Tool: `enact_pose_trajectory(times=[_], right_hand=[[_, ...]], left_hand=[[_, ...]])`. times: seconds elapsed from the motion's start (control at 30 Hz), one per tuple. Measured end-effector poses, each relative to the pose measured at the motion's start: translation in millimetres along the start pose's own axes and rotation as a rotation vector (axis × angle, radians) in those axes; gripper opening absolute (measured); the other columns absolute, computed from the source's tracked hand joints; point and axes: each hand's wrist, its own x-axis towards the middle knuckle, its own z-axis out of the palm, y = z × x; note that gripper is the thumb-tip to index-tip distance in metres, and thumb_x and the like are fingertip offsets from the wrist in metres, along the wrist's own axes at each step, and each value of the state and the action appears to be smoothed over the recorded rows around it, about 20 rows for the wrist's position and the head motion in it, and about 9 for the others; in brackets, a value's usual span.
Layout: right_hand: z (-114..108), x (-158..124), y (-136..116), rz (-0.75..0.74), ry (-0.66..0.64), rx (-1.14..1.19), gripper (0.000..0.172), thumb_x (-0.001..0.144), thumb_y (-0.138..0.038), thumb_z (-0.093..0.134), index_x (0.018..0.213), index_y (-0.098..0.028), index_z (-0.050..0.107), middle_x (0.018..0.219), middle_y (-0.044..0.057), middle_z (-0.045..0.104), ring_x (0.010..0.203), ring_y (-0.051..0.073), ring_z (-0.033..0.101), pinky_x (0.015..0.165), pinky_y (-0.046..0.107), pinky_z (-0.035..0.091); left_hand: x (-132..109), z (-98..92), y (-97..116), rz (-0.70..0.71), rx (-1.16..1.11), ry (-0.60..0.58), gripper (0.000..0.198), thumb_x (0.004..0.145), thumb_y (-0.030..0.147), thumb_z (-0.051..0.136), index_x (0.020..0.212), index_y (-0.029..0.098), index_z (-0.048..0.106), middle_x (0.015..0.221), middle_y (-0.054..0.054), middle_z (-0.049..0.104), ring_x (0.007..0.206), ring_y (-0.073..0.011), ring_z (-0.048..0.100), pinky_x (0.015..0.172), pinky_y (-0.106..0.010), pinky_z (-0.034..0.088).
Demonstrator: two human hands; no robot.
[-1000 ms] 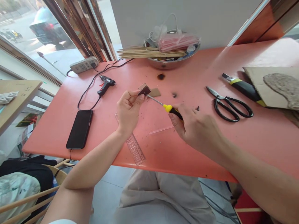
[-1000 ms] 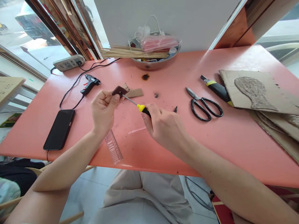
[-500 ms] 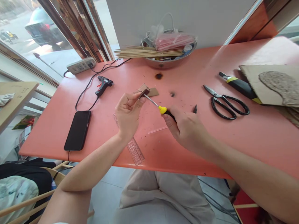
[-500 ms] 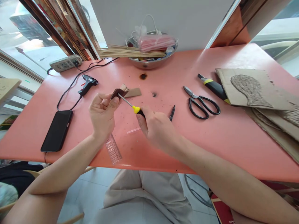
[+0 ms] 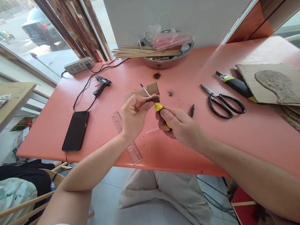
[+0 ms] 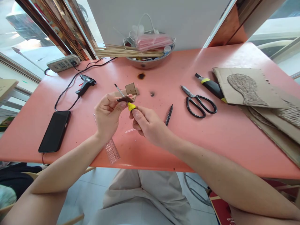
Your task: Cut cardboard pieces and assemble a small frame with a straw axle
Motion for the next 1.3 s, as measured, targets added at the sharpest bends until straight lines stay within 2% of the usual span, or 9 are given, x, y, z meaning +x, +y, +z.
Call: enact_pose_trajectory(times=[0.1, 0.2, 0.37, 0.53, 0.6, 0.77, 0.97, 1.17, 1.3], right_hand=[[6, -4, 3, -0.028, -0.009, -0.030, 0.031, 0.104, -0.046, 0.050, 0.083, -0.025, 0.045, 0.060, -0.012, 0.028, 0.049, 0.007, 0.022, 0.044, 0.022, 0.021], [9, -6, 6, -0.066, 0.023, -0.096, 0.034, 0.102, -0.052, 0.052, 0.083, -0.025, 0.045, 0.061, -0.011, 0.032, 0.050, 0.008, 0.026, 0.045, 0.023, 0.024], [8, -5, 7, -0.109, 0.097, -0.180, 0.038, 0.101, -0.059, 0.052, 0.084, -0.025, 0.045, 0.064, -0.008, 0.038, 0.052, 0.009, 0.034, 0.047, 0.024, 0.026], [14, -7, 12, -0.114, 0.120, -0.260, 0.037, 0.103, -0.059, 0.045, 0.085, -0.026, 0.042, 0.068, -0.006, 0.041, 0.057, 0.011, 0.038, 0.049, 0.025, 0.026], [15, -9, 12, -0.110, 0.116, -0.285, 0.035, 0.104, -0.056, 0.044, 0.085, -0.027, 0.041, 0.069, -0.005, 0.041, 0.058, 0.011, 0.040, 0.049, 0.026, 0.026], [15, -10, 9, -0.168, 0.133, -0.311, 0.035, 0.105, -0.056, 0.042, 0.085, -0.027, 0.039, 0.072, -0.003, 0.045, 0.064, 0.013, 0.046, 0.050, 0.026, 0.026], [20, -12, 13, -0.107, 0.105, -0.272, 0.034, 0.106, -0.056, 0.042, 0.087, -0.028, 0.038, 0.071, -0.005, 0.040, 0.062, 0.013, 0.043, 0.050, 0.027, 0.026], [20, -11, 10, -0.136, 0.118, -0.223, 0.037, 0.106, -0.058, 0.045, 0.087, -0.027, 0.039, 0.070, -0.005, 0.042, 0.058, 0.012, 0.040, 0.048, 0.026, 0.026], [23, -13, 12, -0.093, 0.096, -0.188, 0.036, 0.106, -0.057, 0.045, 0.086, -0.028, 0.038, 0.068, -0.006, 0.037, 0.053, 0.011, 0.031, 0.045, 0.028, 0.023]], left_hand=[[4, -3.5, -1, 0.080, 0.041, 0.086, 0.051, 0.071, 0.067, 0.092, 0.076, 0.024, 0.065, 0.080, 0.003, 0.081, 0.087, -0.0180, 0.083, 0.080, -0.029, 0.068], [-2, -2.1, 1, 0.181, 0.057, 0.105, 0.045, 0.078, 0.062, 0.090, 0.080, 0.024, 0.067, 0.084, 0.001, 0.083, 0.093, -0.0190, 0.084, 0.088, -0.031, 0.068], [-14, 5.9, 5, 0.126, 0.098, -0.058, 0.040, 0.090, 0.063, 0.079, 0.082, 0.025, 0.067, 0.086, -0.003, 0.084, 0.094, -0.0227, 0.084, 0.087, -0.039, 0.070], [-4, 2.2, 4, 0.132, 0.069, 0.057, 0.049, 0.080, 0.066, 0.086, 0.077, 0.025, 0.061, 0.086, 0.000, 0.083, 0.088, -0.0198, 0.084, 0.080, -0.032, 0.069], [-5, 1.4, 6, 0.168, 0.088, 0.077, 0.049, 0.081, 0.066, 0.085, 0.077, 0.025, 0.060, 0.086, 0.001, 0.083, 0.090, -0.0206, 0.084, 0.082, -0.033, 0.069], [-14, 7.3, 11, 0.185, 0.112, -0.077, 0.044, 0.091, 0.067, 0.075, 0.080, 0.027, 0.059, 0.082, 0.001, 0.083, 0.094, -0.0232, 0.085, 0.088, -0.042, 0.070], [-4, 7.2, 11, 0.182, 0.051, 0.059, 0.049, 0.082, 0.070, 0.083, 0.080, 0.026, 0.060, 0.089, 0.000, 0.085, 0.097, -0.0235, 0.084, 0.090, -0.039, 0.069], [-14, 7.9, 7, 0.126, 0.070, -0.025, 0.046, 0.086, 0.068, 0.081, 0.080, 0.027, 0.060, 0.084, -0.002, 0.084, 0.093, -0.0240, 0.084, 0.087, -0.040, 0.068], [-9, 5.5, 3, 0.147, 0.077, 0.050, 0.046, 0.084, 0.067, 0.082, 0.083, 0.026, 0.061, 0.088, -0.003, 0.083, 0.093, -0.0234, 0.083, 0.087, -0.038, 0.067]])
